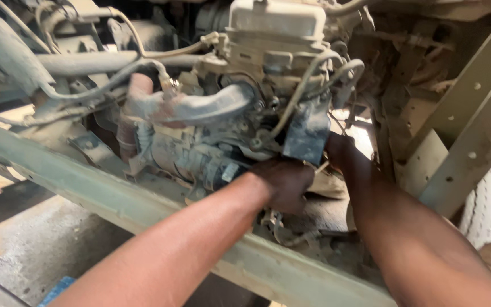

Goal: The person works on a vehicle engine, using both hands to manipulate a component near the bottom of the engine block. The hands appear to be adjusting or tightening a part, possibly a bolt or connector, while the camera shakes significantly.

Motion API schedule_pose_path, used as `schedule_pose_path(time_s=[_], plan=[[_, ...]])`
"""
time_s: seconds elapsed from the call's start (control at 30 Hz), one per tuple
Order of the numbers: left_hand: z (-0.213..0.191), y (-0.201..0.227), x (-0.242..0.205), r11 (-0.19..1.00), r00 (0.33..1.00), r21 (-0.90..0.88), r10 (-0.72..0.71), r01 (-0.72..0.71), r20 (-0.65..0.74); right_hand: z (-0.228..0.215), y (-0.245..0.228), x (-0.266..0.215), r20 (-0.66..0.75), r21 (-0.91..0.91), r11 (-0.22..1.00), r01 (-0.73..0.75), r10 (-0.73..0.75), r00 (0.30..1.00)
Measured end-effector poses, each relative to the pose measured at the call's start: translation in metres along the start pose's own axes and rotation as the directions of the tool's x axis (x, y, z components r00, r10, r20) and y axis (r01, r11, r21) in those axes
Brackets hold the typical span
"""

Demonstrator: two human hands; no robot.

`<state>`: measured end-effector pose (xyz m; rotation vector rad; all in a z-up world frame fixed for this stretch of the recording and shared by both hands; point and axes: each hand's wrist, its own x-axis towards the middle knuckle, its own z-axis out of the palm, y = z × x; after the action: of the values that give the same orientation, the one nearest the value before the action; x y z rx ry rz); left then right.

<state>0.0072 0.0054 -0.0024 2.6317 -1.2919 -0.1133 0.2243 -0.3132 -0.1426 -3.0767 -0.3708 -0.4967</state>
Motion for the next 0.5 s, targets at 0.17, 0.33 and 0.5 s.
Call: schedule_pose_path(time_s=[0.17, 0.33, 0.5], plan=[[-0.001, 0.003, -0.004, 1.000, 0.999, 0.010, -0.015, 0.015, -0.031, -0.034, -0.028, -0.012, 0.026, -0.162, 0.984, -0.069, 0.074, 0.997], [-0.001, 0.005, 0.003, 0.998, 0.996, 0.019, -0.066, 0.065, 0.059, -0.026, -0.018, -0.009, 0.098, -0.095, 0.984, -0.149, 0.158, 0.982], [0.001, 0.003, -0.002, 1.000, 1.000, 0.014, -0.027, 0.027, -0.012, -0.026, -0.027, -0.003, 0.215, 0.661, 0.634, -0.402, 0.354, 0.910]])
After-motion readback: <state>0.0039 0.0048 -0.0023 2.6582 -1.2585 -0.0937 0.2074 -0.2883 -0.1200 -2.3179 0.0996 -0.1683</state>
